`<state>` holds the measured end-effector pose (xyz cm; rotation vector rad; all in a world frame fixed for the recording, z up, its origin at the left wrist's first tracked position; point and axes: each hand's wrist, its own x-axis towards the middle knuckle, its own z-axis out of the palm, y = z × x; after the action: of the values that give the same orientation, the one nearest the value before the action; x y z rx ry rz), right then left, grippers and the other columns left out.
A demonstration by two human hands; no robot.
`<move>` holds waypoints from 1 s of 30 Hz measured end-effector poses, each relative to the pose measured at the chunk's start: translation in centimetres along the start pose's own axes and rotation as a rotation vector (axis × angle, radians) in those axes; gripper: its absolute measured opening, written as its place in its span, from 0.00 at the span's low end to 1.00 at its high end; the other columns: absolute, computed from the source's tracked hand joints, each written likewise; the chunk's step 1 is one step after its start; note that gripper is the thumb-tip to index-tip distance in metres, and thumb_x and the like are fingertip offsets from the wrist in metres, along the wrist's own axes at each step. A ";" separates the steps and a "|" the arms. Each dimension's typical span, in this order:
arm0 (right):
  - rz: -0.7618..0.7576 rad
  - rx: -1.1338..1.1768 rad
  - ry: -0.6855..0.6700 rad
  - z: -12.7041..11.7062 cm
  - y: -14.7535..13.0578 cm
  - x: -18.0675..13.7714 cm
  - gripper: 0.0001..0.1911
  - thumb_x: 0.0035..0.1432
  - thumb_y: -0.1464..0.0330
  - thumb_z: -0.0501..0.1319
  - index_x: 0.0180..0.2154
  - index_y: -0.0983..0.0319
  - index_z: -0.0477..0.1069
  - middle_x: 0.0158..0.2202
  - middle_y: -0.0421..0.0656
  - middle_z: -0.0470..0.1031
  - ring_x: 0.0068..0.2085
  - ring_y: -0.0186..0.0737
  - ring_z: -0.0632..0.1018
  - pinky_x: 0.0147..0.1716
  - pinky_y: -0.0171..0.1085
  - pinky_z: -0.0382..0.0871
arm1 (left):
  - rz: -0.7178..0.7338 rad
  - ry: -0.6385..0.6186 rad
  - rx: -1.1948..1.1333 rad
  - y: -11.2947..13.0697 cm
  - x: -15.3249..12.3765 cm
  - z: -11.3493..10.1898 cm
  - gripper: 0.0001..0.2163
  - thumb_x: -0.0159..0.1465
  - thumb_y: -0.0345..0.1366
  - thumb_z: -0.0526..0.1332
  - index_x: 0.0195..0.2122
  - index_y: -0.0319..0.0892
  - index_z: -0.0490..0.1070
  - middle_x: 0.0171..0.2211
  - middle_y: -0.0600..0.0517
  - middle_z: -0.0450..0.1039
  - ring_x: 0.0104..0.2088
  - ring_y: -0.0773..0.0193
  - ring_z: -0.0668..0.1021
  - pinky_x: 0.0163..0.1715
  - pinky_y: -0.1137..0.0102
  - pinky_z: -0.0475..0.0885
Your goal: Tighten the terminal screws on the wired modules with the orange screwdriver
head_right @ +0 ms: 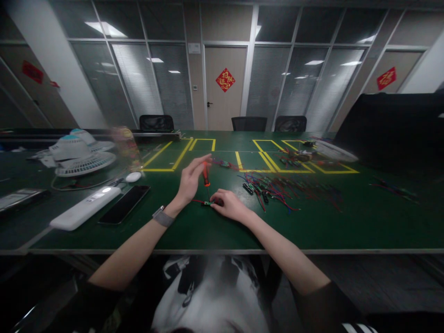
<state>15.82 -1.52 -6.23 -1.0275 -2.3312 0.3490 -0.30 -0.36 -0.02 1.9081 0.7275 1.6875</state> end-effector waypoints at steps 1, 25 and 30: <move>0.001 -0.001 -0.001 0.0 0.0 0.0 0.06 0.55 0.71 0.62 0.37 0.63 0.75 0.32 0.42 0.71 0.29 0.33 0.71 0.31 0.33 0.65 | -0.026 -0.020 -0.048 0.0 0.0 0.1 0.15 0.67 0.35 0.51 0.52 0.45 0.69 0.45 0.48 0.73 0.43 0.65 0.76 0.46 0.68 0.70; 0.001 0.002 -0.001 0.1 0.2 0.0 0.06 0.55 0.71 0.61 0.37 0.63 0.75 0.32 0.42 0.70 0.29 0.33 0.71 0.31 0.32 0.65 | 0.029 0.053 0.118 0.1 0.2 -0.1 0.12 0.63 0.37 0.59 0.46 0.46 0.74 0.44 0.50 0.70 0.44 0.65 0.74 0.47 0.69 0.68; -0.004 0.000 -0.001 0.0 0.1 0.0 0.06 0.56 0.71 0.61 0.37 0.63 0.75 0.32 0.42 0.71 0.30 0.33 0.72 0.31 0.32 0.65 | -0.107 -0.052 -0.131 -0.2 0.2 0.1 0.17 0.67 0.34 0.51 0.56 0.44 0.66 0.47 0.47 0.74 0.39 0.65 0.78 0.42 0.68 0.72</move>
<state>15.86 -1.44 -6.23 -1.0224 -2.3340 0.3485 -0.21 -0.07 -0.06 1.7843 0.6697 1.5753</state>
